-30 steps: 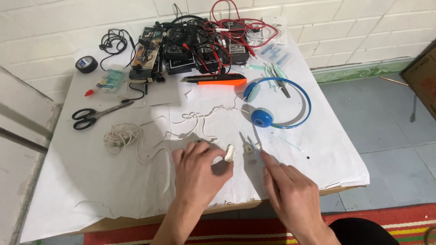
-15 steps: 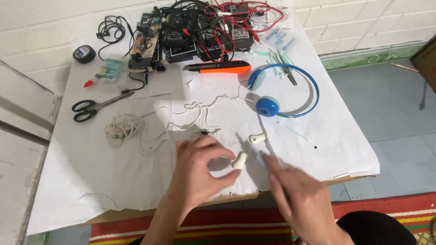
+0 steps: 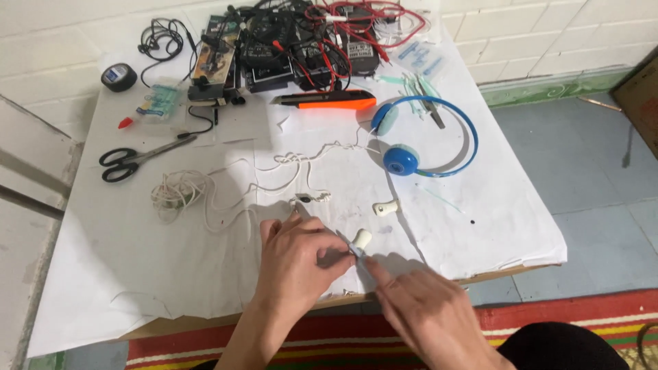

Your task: The person works on a white headphone cable at a table, holding the wire and using a utility knife to cut and scrape along it. They then pick apart and handle small connector pieces, repositioning the cable and parts on the table as they continue working on the assembly.

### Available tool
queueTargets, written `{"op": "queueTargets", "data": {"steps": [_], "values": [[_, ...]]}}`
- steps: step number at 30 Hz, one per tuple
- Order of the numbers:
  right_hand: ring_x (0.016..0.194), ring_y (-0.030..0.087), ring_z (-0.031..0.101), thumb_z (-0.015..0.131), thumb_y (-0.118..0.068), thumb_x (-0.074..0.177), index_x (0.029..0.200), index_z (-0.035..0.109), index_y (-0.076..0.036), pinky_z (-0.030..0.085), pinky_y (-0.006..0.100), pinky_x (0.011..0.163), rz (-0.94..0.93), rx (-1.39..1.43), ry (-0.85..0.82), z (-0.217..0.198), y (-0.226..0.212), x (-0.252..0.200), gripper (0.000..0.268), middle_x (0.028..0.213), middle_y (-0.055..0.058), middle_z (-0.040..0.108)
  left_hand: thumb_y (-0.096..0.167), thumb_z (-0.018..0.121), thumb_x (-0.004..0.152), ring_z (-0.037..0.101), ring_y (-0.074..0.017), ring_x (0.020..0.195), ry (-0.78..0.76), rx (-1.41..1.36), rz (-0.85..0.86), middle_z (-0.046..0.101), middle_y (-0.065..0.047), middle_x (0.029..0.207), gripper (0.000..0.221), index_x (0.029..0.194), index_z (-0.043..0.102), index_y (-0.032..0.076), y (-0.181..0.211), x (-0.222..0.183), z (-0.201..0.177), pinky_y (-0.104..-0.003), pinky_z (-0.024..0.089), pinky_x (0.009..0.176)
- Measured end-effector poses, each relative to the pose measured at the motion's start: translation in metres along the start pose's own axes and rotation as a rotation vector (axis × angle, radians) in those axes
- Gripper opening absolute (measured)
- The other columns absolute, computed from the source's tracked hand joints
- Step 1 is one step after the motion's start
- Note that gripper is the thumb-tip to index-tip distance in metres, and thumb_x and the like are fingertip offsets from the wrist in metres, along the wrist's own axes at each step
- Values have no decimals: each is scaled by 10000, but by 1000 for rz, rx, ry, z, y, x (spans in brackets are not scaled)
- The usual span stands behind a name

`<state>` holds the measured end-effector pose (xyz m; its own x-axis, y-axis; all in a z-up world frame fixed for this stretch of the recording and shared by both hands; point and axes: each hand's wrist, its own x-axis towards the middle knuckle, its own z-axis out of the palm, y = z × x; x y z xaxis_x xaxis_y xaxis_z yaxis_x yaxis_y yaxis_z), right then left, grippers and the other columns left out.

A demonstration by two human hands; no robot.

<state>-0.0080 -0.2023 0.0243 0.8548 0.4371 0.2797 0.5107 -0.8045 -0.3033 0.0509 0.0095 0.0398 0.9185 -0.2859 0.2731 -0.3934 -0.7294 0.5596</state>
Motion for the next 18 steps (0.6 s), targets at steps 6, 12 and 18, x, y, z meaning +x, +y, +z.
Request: {"op": "queueTargets", "data": {"steps": [6, 12, 18], "values": [[532, 149, 621, 568, -191, 988, 1400, 544, -14, 599, 261, 507, 0, -20, -8, 4, 3, 0, 450, 617, 26, 640, 278, 865, 770, 503, -107, 681, -36, 20, -58, 602, 99, 630, 77, 714, 822, 247, 8, -3, 1, -344, 273, 824], [509, 116, 652, 590, -152, 995, 1269, 638, -3, 603, 235, 533, 18, -2, 9, 4, 0, 0, 315, 570, 12, 679, 234, 841, 778, 518, -116, 699, 13, 30, -34, 635, 101, 674, 55, 730, 823, 214, 10, -5, 6, -351, 283, 849], [438, 121, 588, 601, -167, 976, 1293, 599, -76, 540, 260, 481, 56, -57, 12, -3, -3, 5, 330, 526, 1, 631, 183, 829, 773, 537, -115, 703, 66, 69, -1, 629, 90, 702, 83, 838, 848, 231, 10, -6, 8, -348, 283, 834]]}}
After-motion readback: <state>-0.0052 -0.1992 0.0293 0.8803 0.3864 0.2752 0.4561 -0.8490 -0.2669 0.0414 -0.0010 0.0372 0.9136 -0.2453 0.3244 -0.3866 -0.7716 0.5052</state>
